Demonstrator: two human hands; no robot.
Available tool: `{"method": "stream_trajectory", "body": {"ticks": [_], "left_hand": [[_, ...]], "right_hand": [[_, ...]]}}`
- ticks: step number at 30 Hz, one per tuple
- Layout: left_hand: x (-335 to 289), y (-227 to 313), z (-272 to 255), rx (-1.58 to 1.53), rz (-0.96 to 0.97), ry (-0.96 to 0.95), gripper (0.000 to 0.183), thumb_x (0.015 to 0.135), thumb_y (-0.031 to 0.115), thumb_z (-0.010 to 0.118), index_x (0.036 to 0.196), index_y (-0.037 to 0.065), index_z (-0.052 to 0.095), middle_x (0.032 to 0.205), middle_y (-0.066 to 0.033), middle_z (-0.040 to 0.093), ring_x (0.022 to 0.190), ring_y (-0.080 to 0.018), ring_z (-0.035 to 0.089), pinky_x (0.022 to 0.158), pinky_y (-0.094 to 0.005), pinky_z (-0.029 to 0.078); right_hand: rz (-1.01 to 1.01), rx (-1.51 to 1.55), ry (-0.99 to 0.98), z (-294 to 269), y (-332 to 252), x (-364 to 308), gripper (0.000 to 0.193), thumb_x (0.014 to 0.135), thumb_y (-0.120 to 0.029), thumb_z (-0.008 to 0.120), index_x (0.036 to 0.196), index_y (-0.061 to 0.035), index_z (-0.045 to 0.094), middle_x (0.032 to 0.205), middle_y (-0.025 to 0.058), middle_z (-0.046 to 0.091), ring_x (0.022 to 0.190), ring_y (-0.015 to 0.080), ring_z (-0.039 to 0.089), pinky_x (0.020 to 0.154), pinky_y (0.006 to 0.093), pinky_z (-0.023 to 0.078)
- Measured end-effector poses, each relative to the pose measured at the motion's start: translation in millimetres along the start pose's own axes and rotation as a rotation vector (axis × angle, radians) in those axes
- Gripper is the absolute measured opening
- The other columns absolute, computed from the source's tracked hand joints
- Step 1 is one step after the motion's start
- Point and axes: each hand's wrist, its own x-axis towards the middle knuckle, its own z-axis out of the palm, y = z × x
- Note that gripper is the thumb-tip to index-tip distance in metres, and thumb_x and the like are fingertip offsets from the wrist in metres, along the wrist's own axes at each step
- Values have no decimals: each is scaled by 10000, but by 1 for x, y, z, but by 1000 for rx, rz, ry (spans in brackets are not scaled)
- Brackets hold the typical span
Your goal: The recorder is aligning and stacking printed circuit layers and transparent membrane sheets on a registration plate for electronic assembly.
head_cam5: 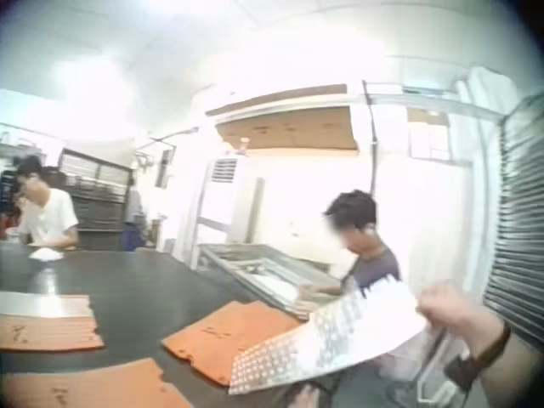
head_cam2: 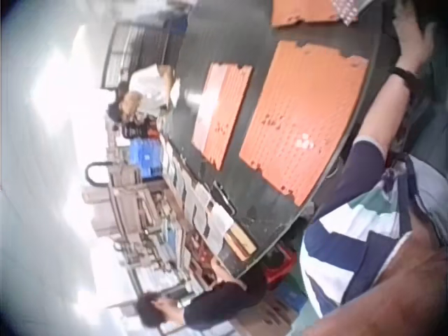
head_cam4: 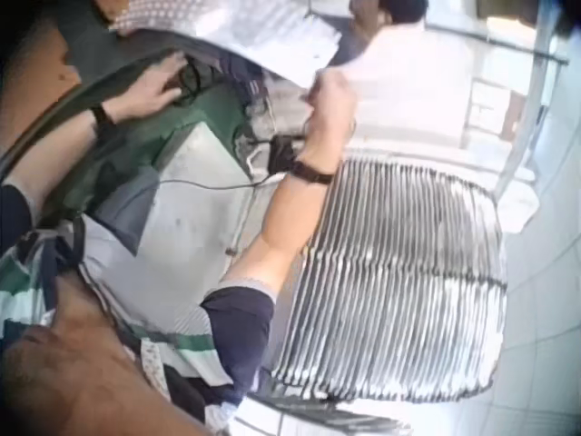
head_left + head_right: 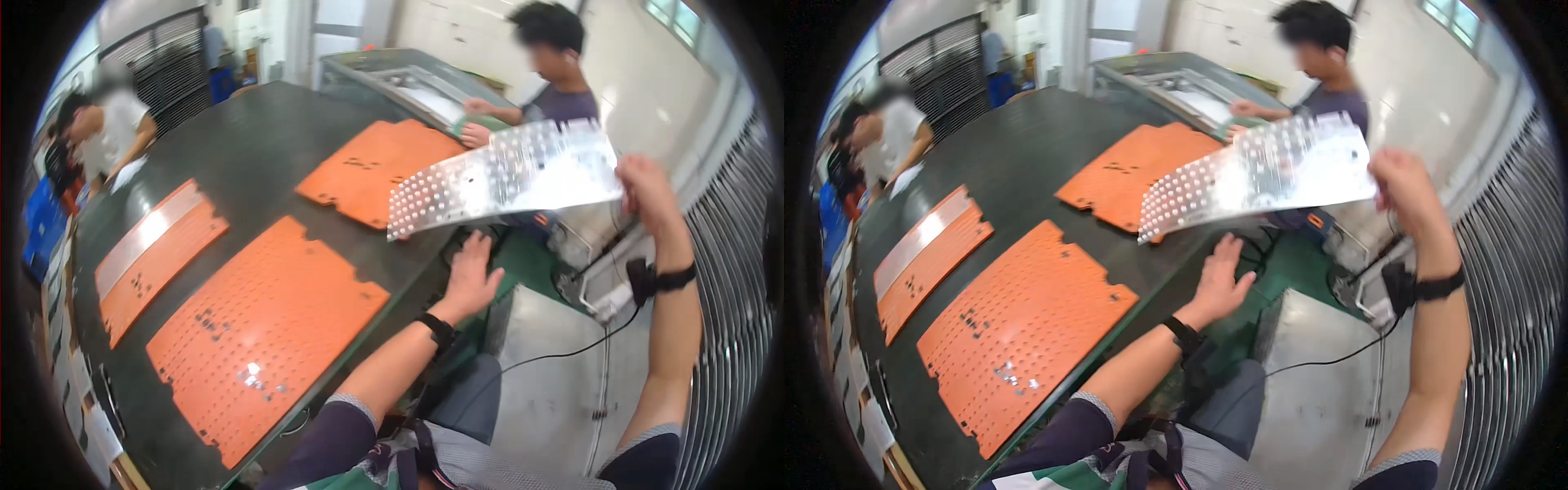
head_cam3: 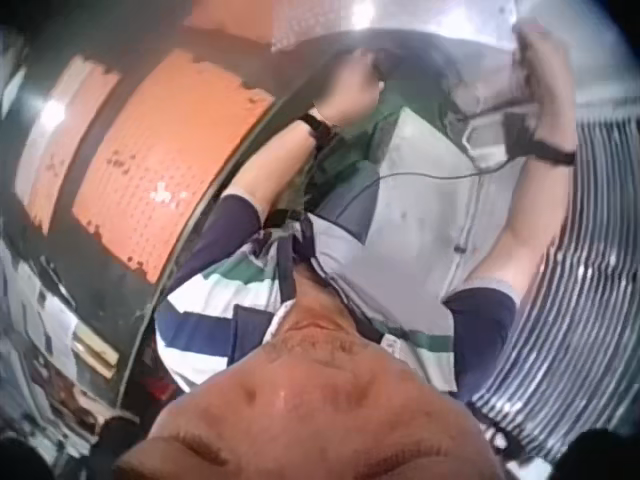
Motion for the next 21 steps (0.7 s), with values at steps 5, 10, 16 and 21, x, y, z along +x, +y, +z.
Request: {"method": "stream_trajectory", "body": {"ticks": [5, 10, 16, 21], "left_hand": [[-49, -6, 104, 170, 203, -202, 714, 833, 271, 628, 1401, -52, 341, 1451, -307, 303, 1359, -458, 265, 1113, -511, 194], [-162, 16, 177, 37, 289, -694, 752, 813, 282, 634, 1414, -55, 332, 1511, -297, 190, 1402, -472, 170, 1126, -575, 128], [-203, 89, 237, 169, 644, -1203, 816, 796, 315, 648, 1448, -17, 288, 1537, -250, 145, 1394, -455, 186, 1132, -569, 143], [-190, 146, 263, 187, 784, -1300, 633, 825, 276, 644, 1336, -37, 441, 1450, -251, 335, 1345, -406, 315, 1064, -534, 280]], "right_hand": [[323, 207, 180, -87, 176, -168, 104, 897, -145, 584, 866, -53, 621, 653, 0, 593, 499, 86, 563, 442, 222, 470], [752, 270, 456, -89, 316, -376, 127, 906, -122, 574, 886, -15, 639, 701, 31, 613, 572, 114, 603, 506, 253, 527], [1010, 588, 857, -72, 378, -580, 122, 926, -160, 590, 936, -44, 628, 743, 26, 614, 619, 126, 608, 589, 302, 561], [1002, 713, 1274, -65, 439, -703, 127, 936, -180, 590, 998, -69, 605, 767, 8, 593, 643, 134, 602, 620, 314, 570]]}}
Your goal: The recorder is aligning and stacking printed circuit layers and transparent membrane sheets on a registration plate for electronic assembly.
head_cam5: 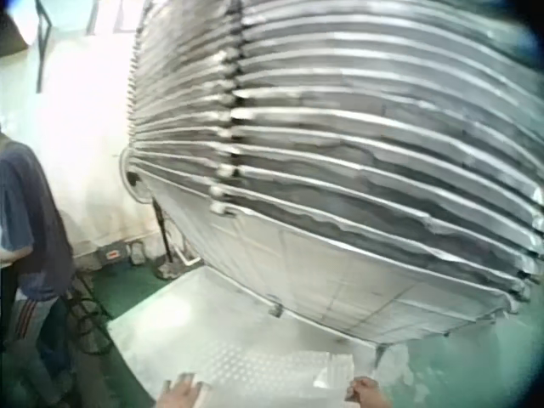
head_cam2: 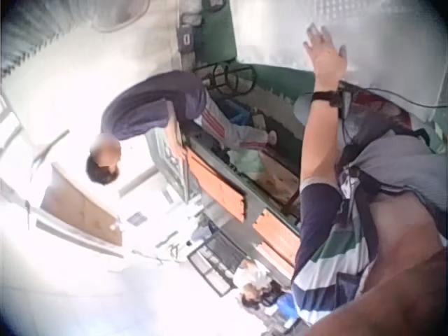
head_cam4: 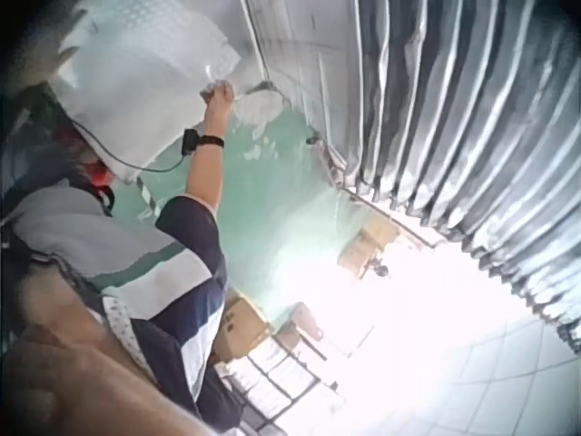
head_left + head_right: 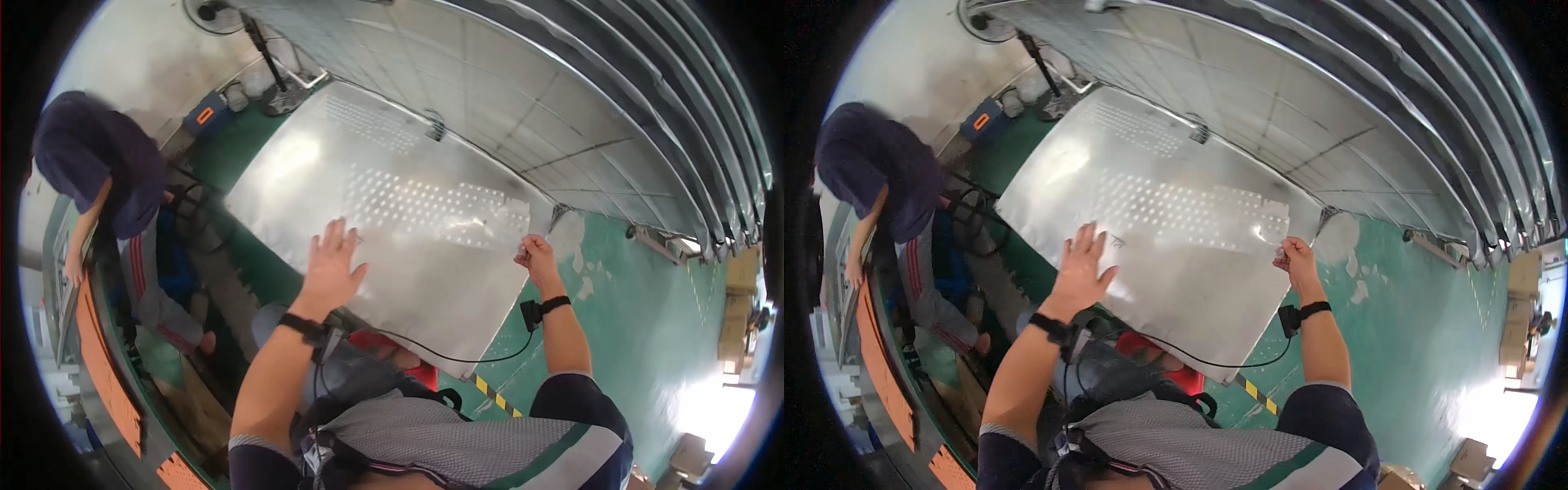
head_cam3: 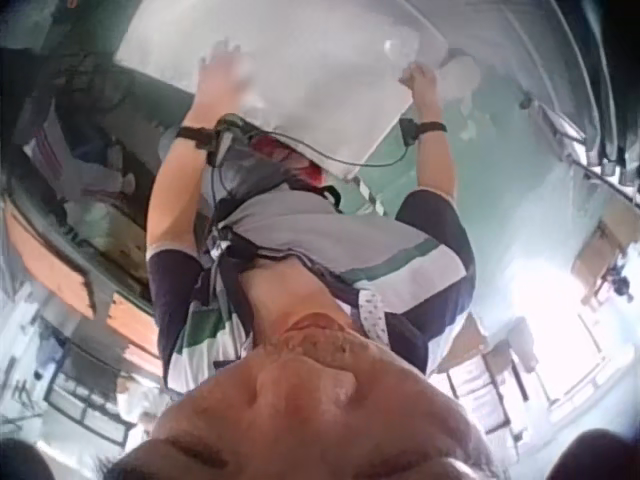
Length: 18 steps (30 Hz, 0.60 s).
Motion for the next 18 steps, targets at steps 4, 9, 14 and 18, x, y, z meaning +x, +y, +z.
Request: {"method": "stream_trajectory", "body": {"ticks": [4, 9, 14, 18], "left_hand": [[-39, -19, -14, -90, -45, 35, 574, 767, 162, 704, 1273, -14, 500, 1417, -240, 376, 1237, -431, 412, 1013, -478, 356], [-141, -50, -26, -64, -252, 14, 577, 751, 94, 707, 1275, -4, 487, 1420, -251, 381, 1274, -422, 398, 1023, -484, 336], [-244, -54, -30, -62, -575, -65, 609, 771, 41, 666, 1330, 0, 427, 1487, -235, 298, 1336, -426, 330, 1076, -498, 286], [-278, -42, -30, -77, -666, -102, 610, 773, 40, 663, 1334, 3, 424, 1503, -218, 282, 1355, -425, 307, 1092, -499, 276]], "right_hand": [[33, 29, 259, -53, 60, 50, 112, 947, -158, 568, 1002, -62, 587, 780, 17, 584, 654, 164, 618, 619, 336, 575], [61, 44, 484, -97, 92, 90, 92, 946, -113, 546, 993, -40, 575, 776, 37, 577, 638, 195, 622, 581, 351, 574], [26, -52, 444, -89, 70, 126, 97, 942, -115, 535, 990, -40, 571, 803, 63, 570, 635, 203, 610, 564, 332, 566], [24, -201, 497, -95, 63, 137, 89, 936, -122, 541, 959, -44, 578, 778, 58, 557, 604, 202, 594, 534, 328, 555]]}}
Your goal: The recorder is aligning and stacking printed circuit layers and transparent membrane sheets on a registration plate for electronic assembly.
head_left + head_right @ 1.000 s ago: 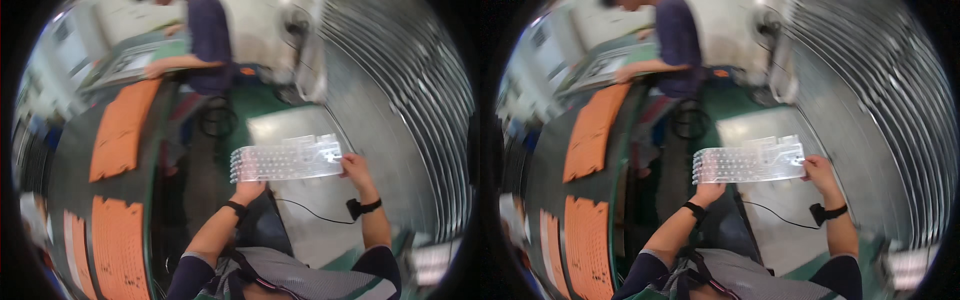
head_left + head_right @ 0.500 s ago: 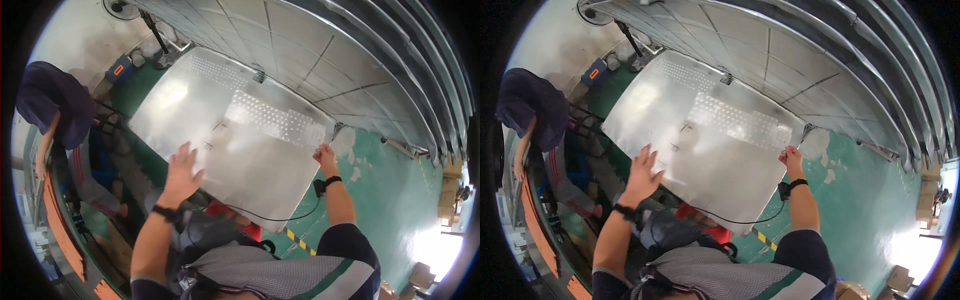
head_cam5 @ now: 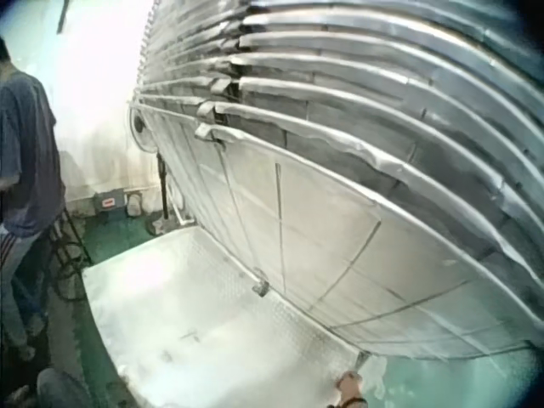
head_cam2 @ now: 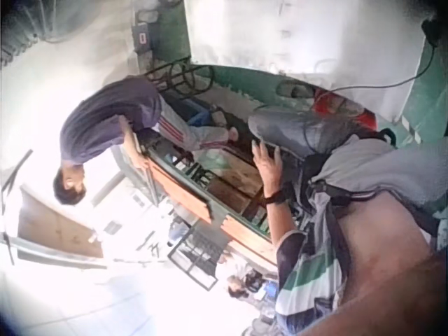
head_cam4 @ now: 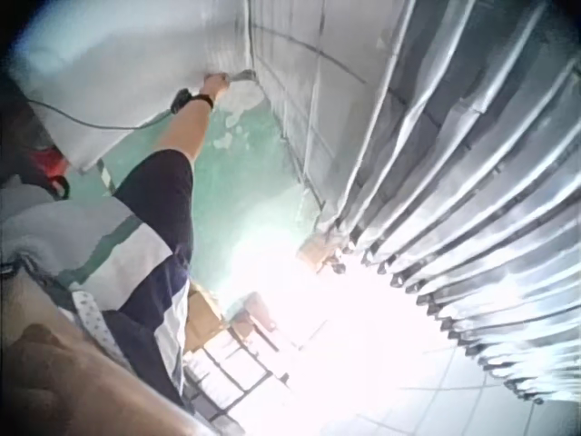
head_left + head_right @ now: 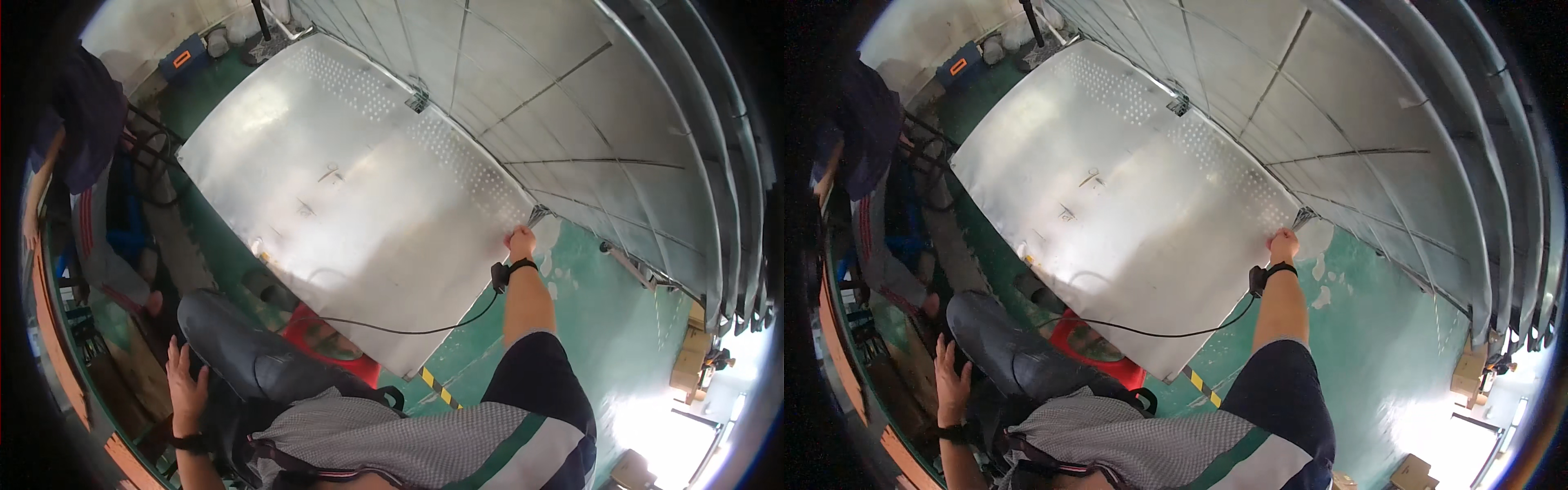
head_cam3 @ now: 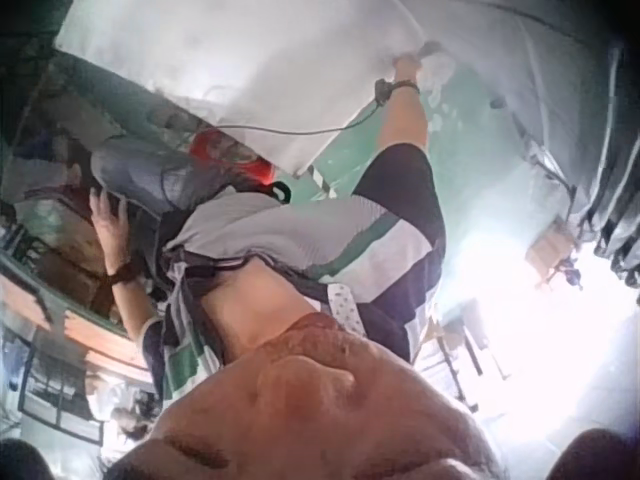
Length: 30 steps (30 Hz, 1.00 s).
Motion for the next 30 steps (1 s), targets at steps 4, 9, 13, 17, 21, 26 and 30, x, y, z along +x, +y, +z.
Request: {"method": "stream_trajectory", "body": {"ticks": [4, 9, 13, 17, 21, 26, 30], "left_hand": [[-20, -2, 0, 12, -91, -4, 597, 782, 54, 658, 1325, -27, 422, 1502, -216, 281, 1356, -421, 305, 1093, -496, 283], [-35, -3, 10, -34, -99, 7, 567, 798, 63, 644, 1314, -30, 428, 1490, -219, 298, 1348, -417, 317, 1092, -490, 287], [-41, -14, 16, -35, -70, 1, 589, 801, 55, 642, 1338, 1, 405, 1490, -217, 298, 1341, -417, 327, 1089, -485, 294], [-66, -19, 8, -47, -108, 58, 615, 791, 46, 653, 1349, 18, 395, 1491, -215, 298, 1328, -427, 339, 1082, -479, 307], [-66, -12, -8, -57, -112, 181, 578, 742, 100, 712, 1269, -9, 501, 1423, -240, 395, 1284, -426, 398, 1054, -459, 339], [-127, -10, -47, -98, -275, 301, 528, 764, 142, 721, 1232, 6, 520, 1397, -232, 409, 1296, -404, 381, 1050, -469, 332], [-218, -5, -71, 69, -471, 522, 513, 775, 178, 718, 1227, 17, 536, 1392, -229, 418, 1324, -398, 354, 1062, -513, 283]], "right_hand": [[41, -46, 14, -11, 7, 0, 100, 934, -126, 545, 982, -47, 585, 775, 58, 567, 564, 200, 587, 513, 333, 549], [-68, -563, 60, -21, 6, 9, 175, 920, -127, 537, 1010, -76, 678, 892, 96, 664, 734, 236, 676, 605, 334, 556], [-384, -1861, 7, -17, -7, 14, 224, 911, -147, 508, 960, -77, 715, 1059, 121, 687, 913, 237, 683, 761, 309, 544], [-414, -1524, -1, 53, -13, -25, 190, 884, -159, 547, 931, -79, 713, 987, 102, 698, 886, 249, 675, 727, 340, 535], [-282, -386, -225, 152, -7, -27, 154, 868, -173, 527, 782, -105, 636, 728, 41, 621, 722, 200, 599, 631, 378, 471], [-426, -316, -1019, 315, -67, -328, 223, 935, -215, 553, 1063, -51, 633, 952, 29, 634, 835, 154, 607, 739, 285, 481], [-994, -333, -1650, 362, -87, -556, 172, 902, -132, 587, 997, 1, 641, 962, 66, 634, 822, 140, 611, 700, 264, 488]]}}
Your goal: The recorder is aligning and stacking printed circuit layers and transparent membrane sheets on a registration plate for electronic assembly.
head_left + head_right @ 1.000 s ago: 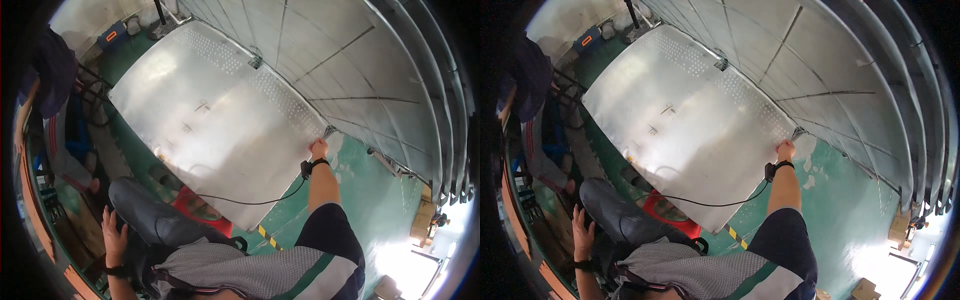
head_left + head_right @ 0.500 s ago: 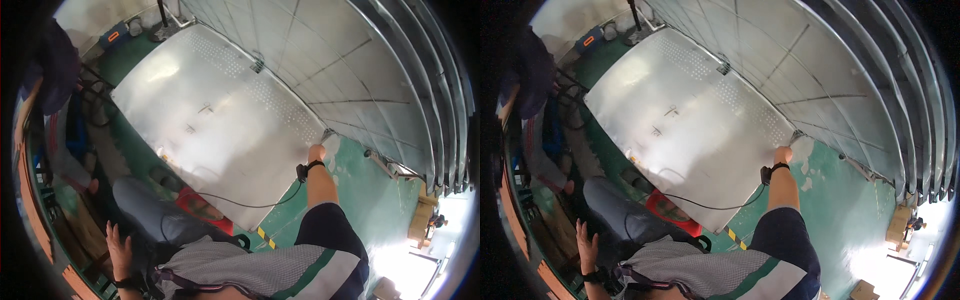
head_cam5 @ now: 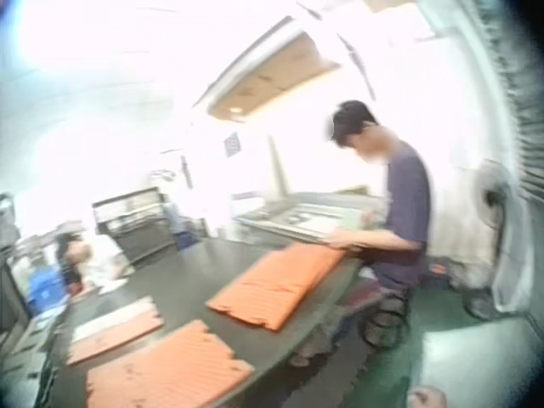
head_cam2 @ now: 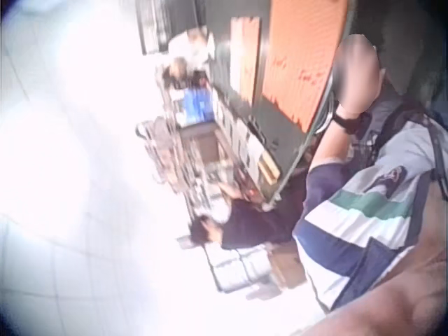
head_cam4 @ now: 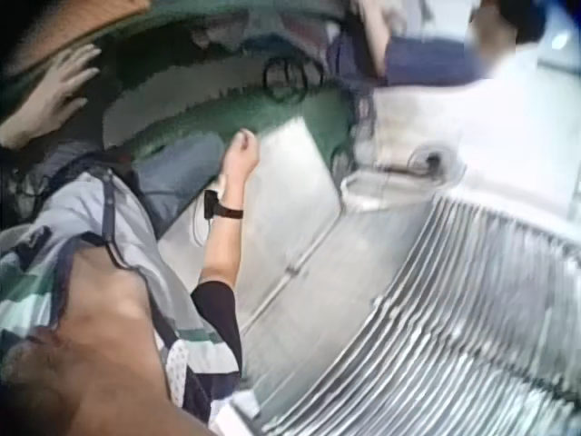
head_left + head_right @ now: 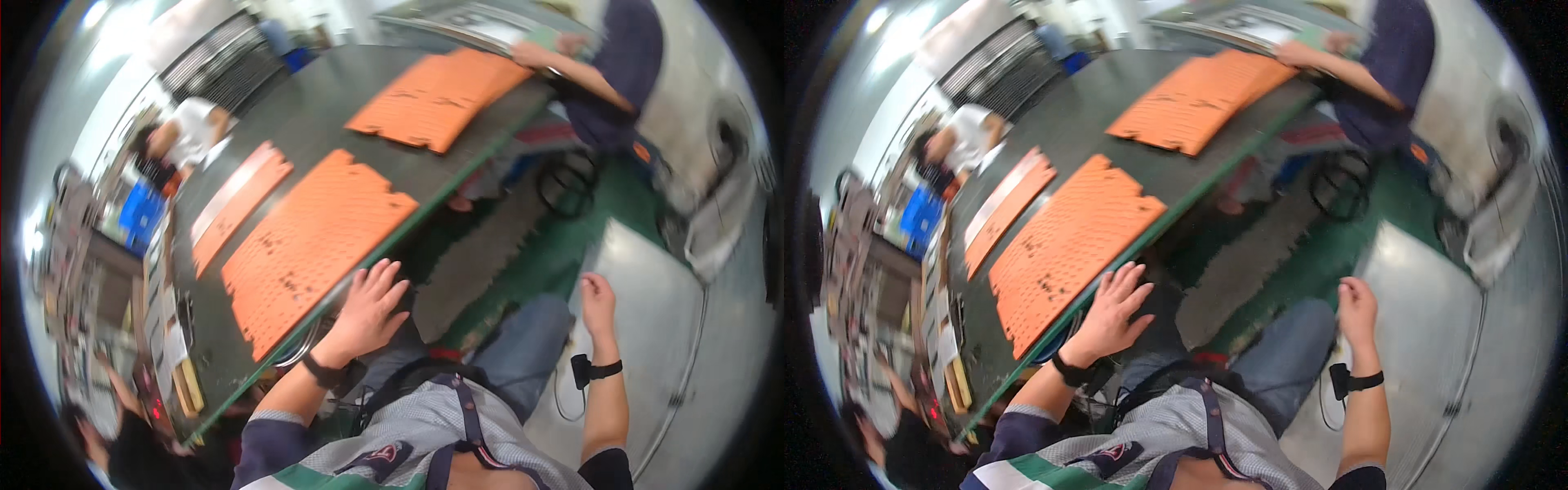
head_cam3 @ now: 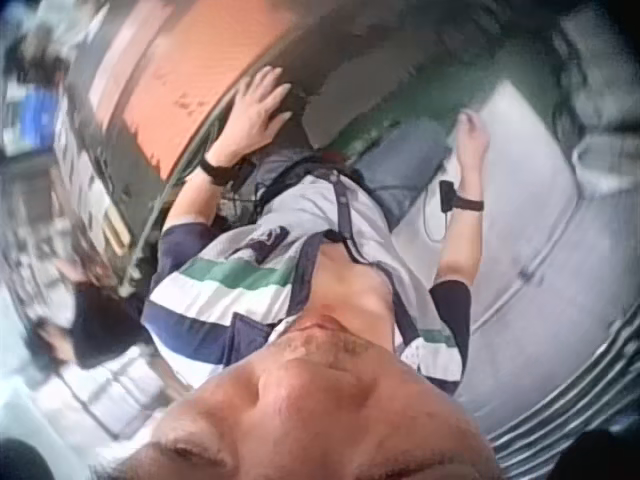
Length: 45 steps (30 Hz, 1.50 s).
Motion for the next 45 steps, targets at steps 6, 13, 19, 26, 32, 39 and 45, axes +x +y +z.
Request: {"method": "stream_trajectory", "body": {"ticks": [6, 13, 19, 26, 32, 39, 45], "left_hand": [[-173, -64, -50, 151, -683, 320, 493, 794, 142, 683, 1239, -1, 525, 1387, -235, 430, 1323, -426, 354, 1067, -513, 267], [-195, -94, -70, -175, -1023, 216, 527, 813, 163, 629, 1284, -9, 467, 1191, -236, 560, 1100, -419, 520, 933, -432, 426], [-210, -93, -65, -99, -894, 306, 585, 744, 175, 672, 1258, -16, 470, 1024, -223, 541, 922, -421, 505, 826, -459, 406], [-93, -103, -65, -313, -655, 105, 414, 760, 197, 672, 1081, 9, 490, 981, -192, 523, 940, -382, 513, 814, -435, 417], [-6, -141, -36, -452, -339, 65, 611, 862, 407, 614, 1282, 1, 435, 1332, -241, 437, 1280, -372, 389, 1027, -515, 301], [-64, -204, -75, -135, -696, 25, 759, 834, 369, 668, 1391, -38, 352, 1475, -277, 291, 1399, -416, 232, 1122, -477, 245], [-191, -288, -97, 8, -1324, 389, 870, 745, 300, 755, 1410, -41, 310, 1390, -256, 428, 1307, -364, 409, 1050, -392, 364]], "right_hand": [[-688, 14, -471, 173, -238, 38, 302, 838, -74, 615, 1121, 25, 580, 1084, 191, 613, 983, 335, 605, 865, 364, 479], [-886, -399, -311, 254, -237, 35, 370, 819, -331, 657, 976, -20, 529, 904, 170, 537, 876, 354, 489, 769, 457, 395], [112, 616, -515, 214, -193, -23, 142, 902, -98, 582, 1017, -20, 550, 898, 26, 571, 793, 61, 526, 702, 235, 446], [144, 968, -187, 211, -209, 98, 261, 945, -212, 526, 1113, -12, 543, 1115, 83, 589, 1013, 176, 569, 875, 313, 462], [-69, 789, -188, 226, -234, 139, 467, 947, -220, 511, 1323, 42, 421, 1392, 200, 435, 1310, 269, 402, 1088, 366, 311], [-600, -111, -723, 249, -290, 85, 497, 853, -205, 661, 1246, 48, 494, 1387, 236, 440, 1290, 326, 444, 1047, 381, 369], [-834, -347, -1209, 342, -361, 78, 740, 806, -329, 706, 1323, 103, 398, 1398, 297, 395, 1303, 378, 412, 1072, 388, 351]]}}
